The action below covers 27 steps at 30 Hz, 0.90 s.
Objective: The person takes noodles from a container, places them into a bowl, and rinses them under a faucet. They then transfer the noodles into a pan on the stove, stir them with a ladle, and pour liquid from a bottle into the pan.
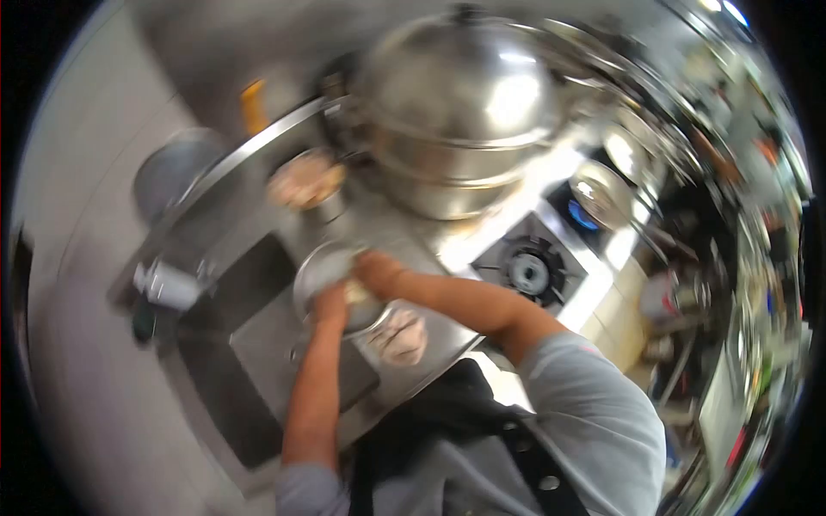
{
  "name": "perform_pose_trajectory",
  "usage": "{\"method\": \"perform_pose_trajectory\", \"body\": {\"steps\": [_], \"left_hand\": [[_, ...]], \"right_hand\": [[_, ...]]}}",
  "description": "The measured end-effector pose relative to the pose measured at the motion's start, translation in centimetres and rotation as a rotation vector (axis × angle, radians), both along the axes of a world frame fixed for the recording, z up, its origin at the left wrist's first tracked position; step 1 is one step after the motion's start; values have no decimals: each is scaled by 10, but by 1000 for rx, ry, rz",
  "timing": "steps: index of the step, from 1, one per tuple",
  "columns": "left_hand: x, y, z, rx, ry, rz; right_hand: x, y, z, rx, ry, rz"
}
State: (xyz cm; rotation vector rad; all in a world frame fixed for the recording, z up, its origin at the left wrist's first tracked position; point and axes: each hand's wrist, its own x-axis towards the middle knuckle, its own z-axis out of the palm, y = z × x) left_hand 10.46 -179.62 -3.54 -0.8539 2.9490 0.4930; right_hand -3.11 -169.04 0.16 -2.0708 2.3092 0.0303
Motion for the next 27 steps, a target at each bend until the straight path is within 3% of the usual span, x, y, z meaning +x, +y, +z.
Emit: {"method": "perform_pose_trajectory", "body": {"steps": [1,2,4,7,9,11,13,14,16,17,19,20,22,27], "left_hand": [[-1,6,20,14,-26,-15],[1,4,11,74,89,29],[-2,8,18,48,-22,112],[-5,-8,-10,134,150,135],[-9,-22,-37,402,148,421],[-12,-18,-31,470,208,478],[-7,-5,-19,836,365,499],[-3,-8,-21,833,365,501],[5,-16,-24,1433,506,480],[7,-15,-12,1427,511,478],[14,-8,16,1735,476,326],[11,-4,26,1733,479,322],[2,6,41,1821,467,607],[-17,19,31,1761,417,657]], "right_hand": [[4,-6,2,-26,105,-61],[4,-13,-4,3,177,39],[13,-20,-12,-14,-20,-111],[28,-14,-10,-68,-310,-330],[32,-15,-12,-74,-444,-405],[31,-12,-4,-72,-583,-470],[33,-6,8,-123,-709,-471],[34,-3,15,-124,-711,-469],[34,5,27,-55,-989,-439],[38,11,24,-61,-988,-434],[49,25,14,-339,-984,-392],[47,29,11,-279,-1013,-310],[53,45,10,-332,-931,-252],[70,50,20,-394,-896,-95]]}}
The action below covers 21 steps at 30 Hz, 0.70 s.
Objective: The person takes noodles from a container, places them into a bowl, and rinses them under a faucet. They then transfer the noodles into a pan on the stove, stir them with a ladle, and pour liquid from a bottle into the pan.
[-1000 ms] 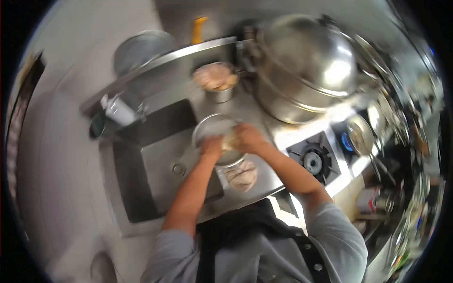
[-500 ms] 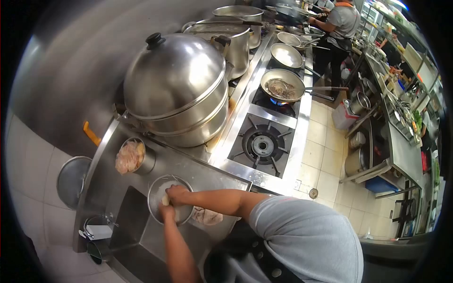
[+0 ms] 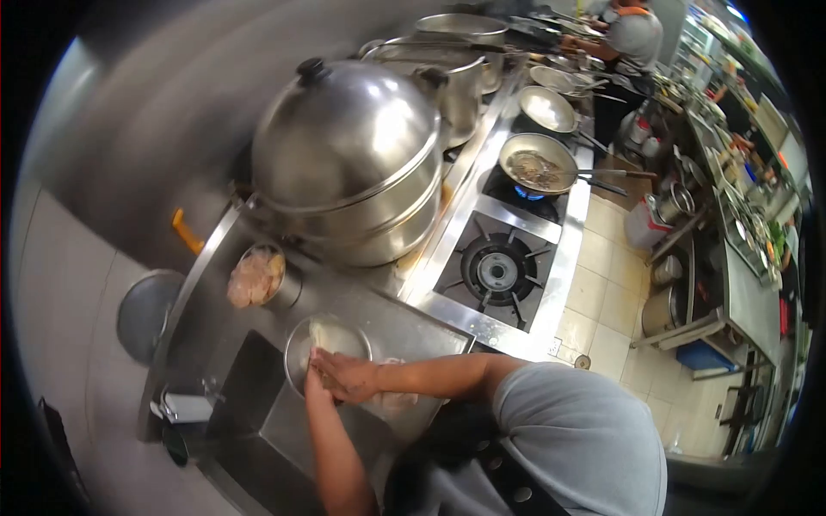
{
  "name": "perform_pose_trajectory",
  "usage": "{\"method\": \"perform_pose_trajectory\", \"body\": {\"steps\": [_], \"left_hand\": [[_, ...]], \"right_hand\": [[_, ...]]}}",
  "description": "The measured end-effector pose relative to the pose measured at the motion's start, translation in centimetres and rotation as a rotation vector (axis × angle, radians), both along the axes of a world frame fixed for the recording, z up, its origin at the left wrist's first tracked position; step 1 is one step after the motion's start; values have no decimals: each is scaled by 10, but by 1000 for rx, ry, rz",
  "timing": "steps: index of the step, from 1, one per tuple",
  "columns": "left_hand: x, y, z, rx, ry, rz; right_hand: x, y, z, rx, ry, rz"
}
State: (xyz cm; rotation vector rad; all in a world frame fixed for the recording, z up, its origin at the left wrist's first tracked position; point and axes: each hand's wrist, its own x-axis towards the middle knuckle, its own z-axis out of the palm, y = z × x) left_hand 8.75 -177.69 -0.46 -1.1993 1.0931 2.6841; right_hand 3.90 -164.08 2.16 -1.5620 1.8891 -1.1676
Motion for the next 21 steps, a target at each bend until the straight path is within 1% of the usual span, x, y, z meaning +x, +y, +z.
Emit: {"method": "perform_pose_trajectory", "body": {"steps": [2,4,5,6,7,8,10,12,13,14,15,16,17,18,19,20,21], "left_hand": [[0,-11,-34,33,-17,9],[15,-26,-58,67,-39,48],[14,-24,-60,-15,42,205],[15,-17,-54,-64,-26,333],[16,-41,-96,-84,-132,303],[14,-35,-88,-204,-92,266],[10,-23,-59,-499,-209,179],[9,-6,-24,-744,-315,124],[10,-15,-48,-858,-223,59],[10,-11,-30,-855,-232,65],[7,-6,-13,-969,-275,-6],[7,-4,-2,-1080,-315,-77],[9,-11,-20,-1019,-224,-56],[10,-13,-24,-1014,-229,-43],[10,-13,-25,-1180,-386,-182],[11,-13,-15,-1337,-550,-329],[13,-19,-3,-1217,-528,-481]], "right_hand": [[6,-9,-9,-10,205,-77],[6,-23,-21,91,224,-109],[8,-24,-20,59,185,-152],[6,-24,-16,29,148,-204],[3,-27,-11,80,183,-224],[-2,-31,-8,131,220,-251],[-15,-43,-20,194,158,-369],[-35,-55,-28,241,187,-425],[-42,-58,-24,245,183,-414],[-48,-61,-18,330,144,-366],[-50,-62,-12,415,107,-318],[-49,-64,-10,418,110,-306],[-48,-67,-7,441,174,-328],[-46,-70,-5,463,239,-348],[-47,-68,-4,463,245,-333],[-50,-63,-5,395,298,-214],[-52,-58,-6,326,348,-96]]}}
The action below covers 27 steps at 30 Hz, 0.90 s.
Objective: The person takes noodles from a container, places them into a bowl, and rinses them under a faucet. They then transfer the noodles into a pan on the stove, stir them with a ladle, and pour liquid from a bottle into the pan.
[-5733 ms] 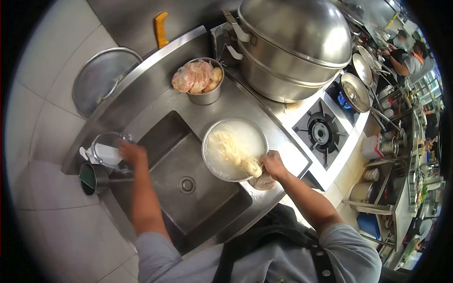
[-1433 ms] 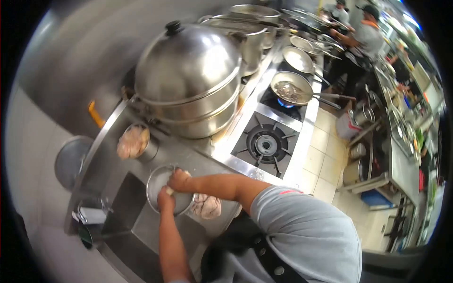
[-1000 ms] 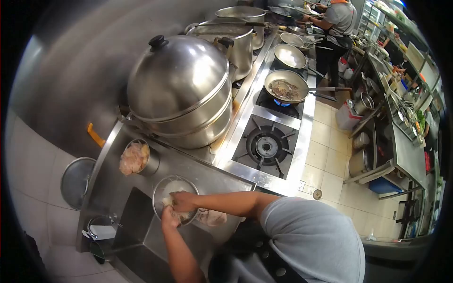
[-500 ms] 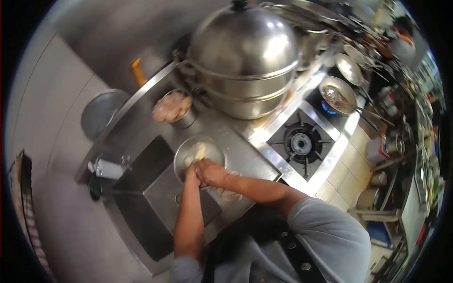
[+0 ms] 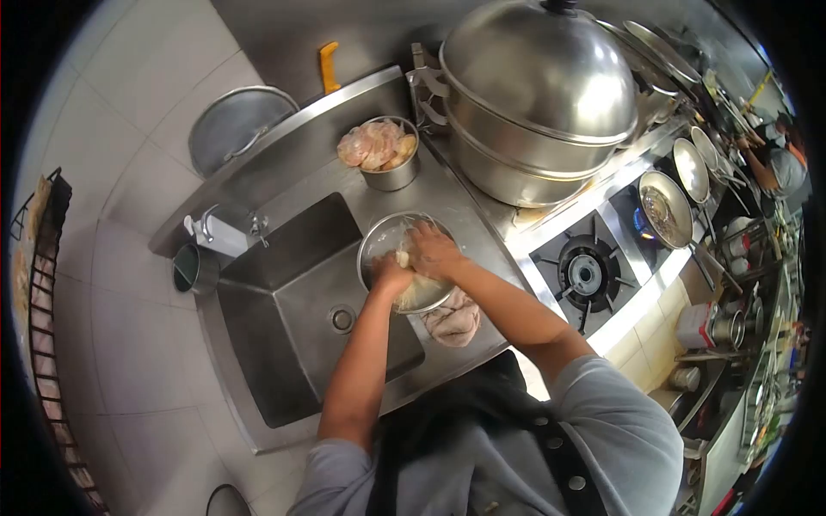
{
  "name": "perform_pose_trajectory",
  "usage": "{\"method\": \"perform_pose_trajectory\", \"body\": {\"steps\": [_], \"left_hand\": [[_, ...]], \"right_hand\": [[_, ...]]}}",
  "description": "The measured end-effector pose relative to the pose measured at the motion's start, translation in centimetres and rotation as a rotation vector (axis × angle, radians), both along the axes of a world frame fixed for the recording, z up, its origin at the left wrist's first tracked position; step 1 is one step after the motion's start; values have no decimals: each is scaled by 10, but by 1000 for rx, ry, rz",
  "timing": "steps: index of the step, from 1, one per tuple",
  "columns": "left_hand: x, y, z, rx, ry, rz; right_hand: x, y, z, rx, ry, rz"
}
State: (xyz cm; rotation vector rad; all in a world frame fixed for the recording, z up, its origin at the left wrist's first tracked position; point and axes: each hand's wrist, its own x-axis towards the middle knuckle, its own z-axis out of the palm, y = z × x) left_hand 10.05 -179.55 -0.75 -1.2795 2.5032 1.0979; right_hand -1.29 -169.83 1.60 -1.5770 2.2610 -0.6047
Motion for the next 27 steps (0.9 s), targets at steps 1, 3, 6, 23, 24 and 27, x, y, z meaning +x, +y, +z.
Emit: {"method": "perform_pose_trajectory", "body": {"steps": [1,3,6,23,24,27], "left_hand": [[7,2,13,4,-3,10],[17,13,29,-28,-101,-130],[19,14,16,13,-93,-207],[-2,-7,-24,1212,785,788],[-3,-8,-29,1208,789,787],[-2,-6,-42,1328,813,790]], "right_hand": [[0,5,0,4,-3,10],[1,16,-4,116,221,230],[7,6,6,345,272,303],[48,25,5,-180,-268,66],[55,26,1,-238,-138,4],[62,24,12,-253,-29,-77]]}}
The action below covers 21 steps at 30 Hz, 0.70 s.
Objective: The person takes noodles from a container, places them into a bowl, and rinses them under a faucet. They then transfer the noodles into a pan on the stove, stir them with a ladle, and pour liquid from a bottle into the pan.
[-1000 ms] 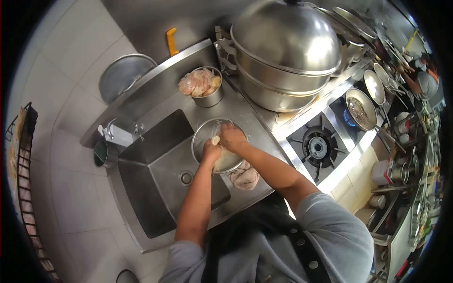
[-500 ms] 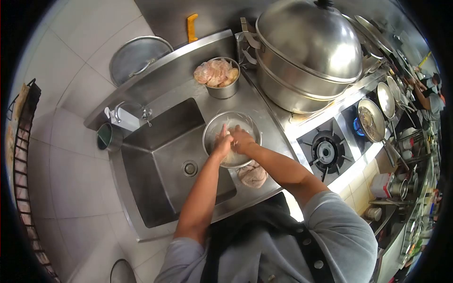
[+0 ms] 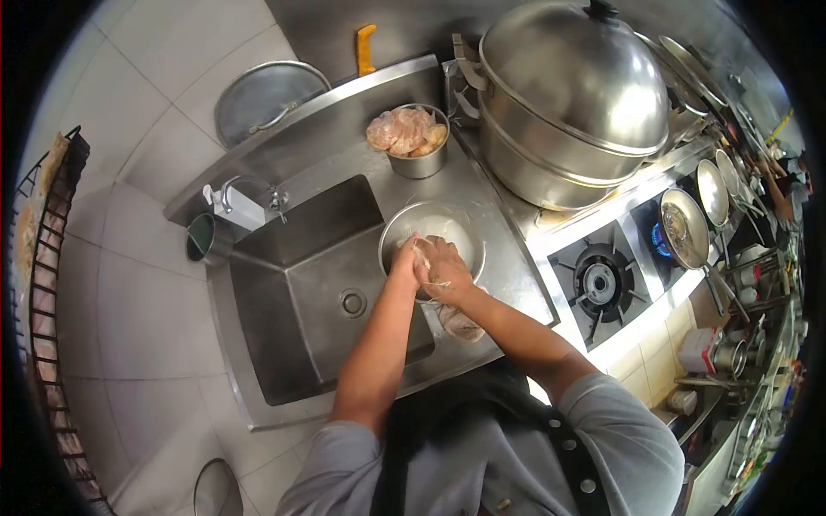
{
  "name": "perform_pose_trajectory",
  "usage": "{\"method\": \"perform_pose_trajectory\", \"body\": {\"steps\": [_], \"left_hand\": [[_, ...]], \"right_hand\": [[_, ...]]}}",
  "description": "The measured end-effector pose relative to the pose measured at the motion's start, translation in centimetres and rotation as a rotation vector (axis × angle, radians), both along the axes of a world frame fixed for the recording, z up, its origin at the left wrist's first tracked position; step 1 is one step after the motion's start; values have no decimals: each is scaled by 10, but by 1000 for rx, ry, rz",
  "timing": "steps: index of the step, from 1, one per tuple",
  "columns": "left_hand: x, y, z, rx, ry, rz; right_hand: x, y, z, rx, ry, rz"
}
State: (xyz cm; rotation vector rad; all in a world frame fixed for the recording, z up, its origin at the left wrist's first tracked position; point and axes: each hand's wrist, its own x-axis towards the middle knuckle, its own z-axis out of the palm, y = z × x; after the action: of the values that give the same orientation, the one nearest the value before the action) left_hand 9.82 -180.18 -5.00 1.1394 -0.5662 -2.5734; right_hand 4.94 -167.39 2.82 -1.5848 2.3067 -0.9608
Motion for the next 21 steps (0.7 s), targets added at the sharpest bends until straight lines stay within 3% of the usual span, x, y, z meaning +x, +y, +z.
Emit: {"method": "perform_pose_trajectory", "body": {"steps": [3,7,9,10,12,14,16,17,18,20,21], "left_hand": [[-5,2,2,-35,-15,18],[-7,11,19,-333,-171,74],[-8,27,51,-573,-310,72],[-9,30,48,-569,-310,71],[-9,31,31,-1254,-500,-47],[-6,27,26,-1273,-529,-148],[4,28,34,-1375,-515,-416],[4,18,9,-1399,-565,-510],[6,19,15,-1399,-565,-509],[11,22,34,-1625,-758,-478],[12,18,39,-1621,-761,-477]], "right_hand": [[4,-6,5,35,-39,-68],[-1,-14,20,141,-165,-214],[-16,-19,18,171,-197,-238],[-25,-19,15,203,-232,-264],[-43,-22,5,218,-235,-263],[-62,-27,-18,261,-244,-217],[-80,-30,-47,287,-257,-140],[-87,-33,-68,323,-194,-68],[-91,-35,-79,357,-130,5],[-71,-14,-22,377,-68,-14],[-58,-3,4,398,-7,-36]]}}
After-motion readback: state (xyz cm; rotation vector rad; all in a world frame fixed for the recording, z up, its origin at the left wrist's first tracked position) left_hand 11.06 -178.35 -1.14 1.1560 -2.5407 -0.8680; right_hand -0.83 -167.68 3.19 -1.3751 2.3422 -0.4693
